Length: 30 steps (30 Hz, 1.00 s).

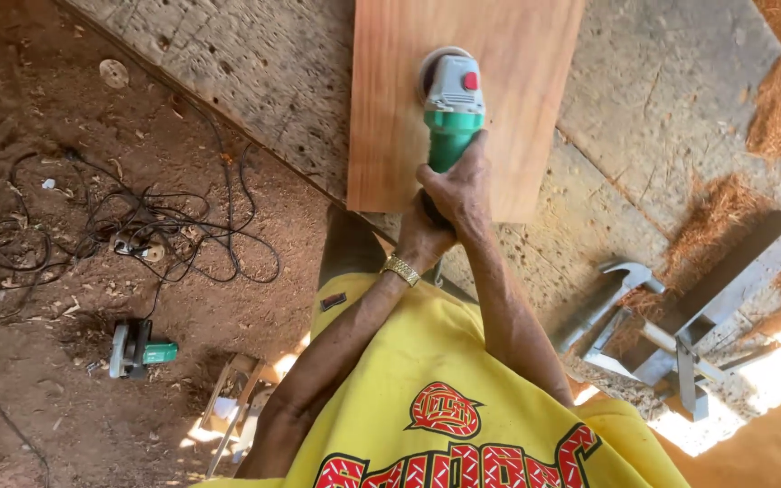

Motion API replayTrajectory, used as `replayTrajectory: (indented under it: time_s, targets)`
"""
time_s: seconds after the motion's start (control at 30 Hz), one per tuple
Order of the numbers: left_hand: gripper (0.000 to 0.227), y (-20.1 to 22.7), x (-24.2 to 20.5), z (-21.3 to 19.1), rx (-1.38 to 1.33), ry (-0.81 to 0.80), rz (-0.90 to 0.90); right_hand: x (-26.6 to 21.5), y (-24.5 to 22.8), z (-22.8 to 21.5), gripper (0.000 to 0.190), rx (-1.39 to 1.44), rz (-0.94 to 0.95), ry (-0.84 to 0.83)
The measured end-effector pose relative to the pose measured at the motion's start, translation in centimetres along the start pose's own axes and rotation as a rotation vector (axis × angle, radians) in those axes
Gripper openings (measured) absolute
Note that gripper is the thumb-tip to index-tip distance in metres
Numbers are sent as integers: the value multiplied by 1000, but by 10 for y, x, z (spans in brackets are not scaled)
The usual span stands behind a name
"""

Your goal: The person uses a green electric sander to smooth the surface of a rectangular wooden board placed on a workbench. They move the sander back and forth across the wood, occasionally pausing to reposition the board or adjust their grip on the tool.

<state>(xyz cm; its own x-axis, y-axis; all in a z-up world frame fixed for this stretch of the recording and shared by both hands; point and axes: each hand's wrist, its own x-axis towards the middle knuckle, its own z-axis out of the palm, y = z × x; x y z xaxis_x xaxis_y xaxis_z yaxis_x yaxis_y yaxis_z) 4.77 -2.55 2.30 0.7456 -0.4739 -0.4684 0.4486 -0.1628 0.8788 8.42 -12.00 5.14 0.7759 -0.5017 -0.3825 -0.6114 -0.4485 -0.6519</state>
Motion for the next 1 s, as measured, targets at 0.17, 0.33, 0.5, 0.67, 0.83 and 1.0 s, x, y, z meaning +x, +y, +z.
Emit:
replayTrajectory:
  time_s: [0.17,0.33,0.5,0.67,0.83,1.0]
  targets:
    - [55,-29,43,-47,55,5,-41,39,-36,46,64,76,-117,-44]
    - [43,-55,73,-67,-110,-17,89,55,-82,56,67,-2,-144,-113]
    - [47,-18,44,-55,-881,-96,-95,42,-60,36,63,28,-109,-70]
    - [56,-11,23,-19,-143,-7,52,26,-38,2,61,-23,-30,-21]
    - [61,-8,11,5,-182,-31,46,14,-17,-17,62,-7,57,-1]
    - [67,-7,12,28,-49,-49,50,8,2,-36,63,47,80,26]
